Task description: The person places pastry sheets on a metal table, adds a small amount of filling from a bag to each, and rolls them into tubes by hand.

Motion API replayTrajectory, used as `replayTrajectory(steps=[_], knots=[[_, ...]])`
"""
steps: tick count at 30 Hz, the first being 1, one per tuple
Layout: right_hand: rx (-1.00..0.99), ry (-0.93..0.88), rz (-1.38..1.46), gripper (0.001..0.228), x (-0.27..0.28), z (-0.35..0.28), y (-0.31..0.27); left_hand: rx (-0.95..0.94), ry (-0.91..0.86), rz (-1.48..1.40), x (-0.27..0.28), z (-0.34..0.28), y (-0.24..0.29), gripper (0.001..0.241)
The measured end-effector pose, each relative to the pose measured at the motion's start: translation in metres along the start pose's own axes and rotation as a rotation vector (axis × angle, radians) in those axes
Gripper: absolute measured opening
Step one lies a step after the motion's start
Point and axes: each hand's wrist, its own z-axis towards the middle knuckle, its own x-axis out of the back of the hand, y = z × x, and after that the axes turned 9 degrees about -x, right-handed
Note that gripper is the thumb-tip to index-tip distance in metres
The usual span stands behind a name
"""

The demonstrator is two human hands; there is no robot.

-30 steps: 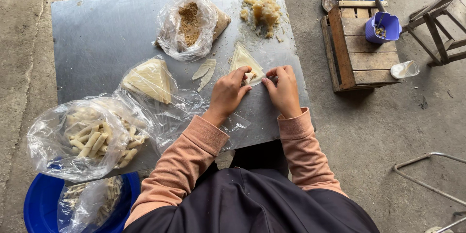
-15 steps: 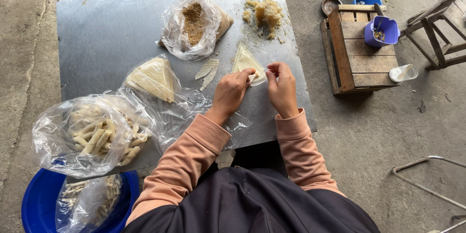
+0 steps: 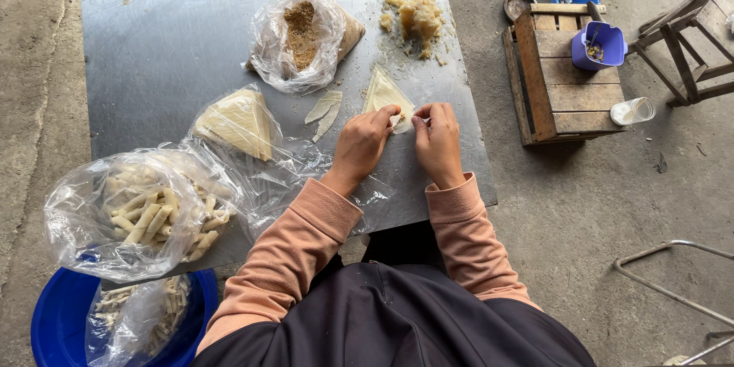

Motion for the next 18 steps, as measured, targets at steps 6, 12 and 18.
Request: replayTrajectory(steps=[6,12,18], knots=[[0.175,-0.083,0.092,0.009,-0.005,-0.001,-0.016,-0.016,0.053,0.027,-0.002,-0.001,-0.002,0.034],[0.283,-0.135,0.049,0.021,0.003,0.0,-0.022,0.021,0.035,0.03,-0.002,0.0,-0.002,0.032],[0.345,-0.187,0.014,0.018,0.005,0.008,-0.013,0.082,0.055,0.046,-0.003,0.005,0.001,0.026]])
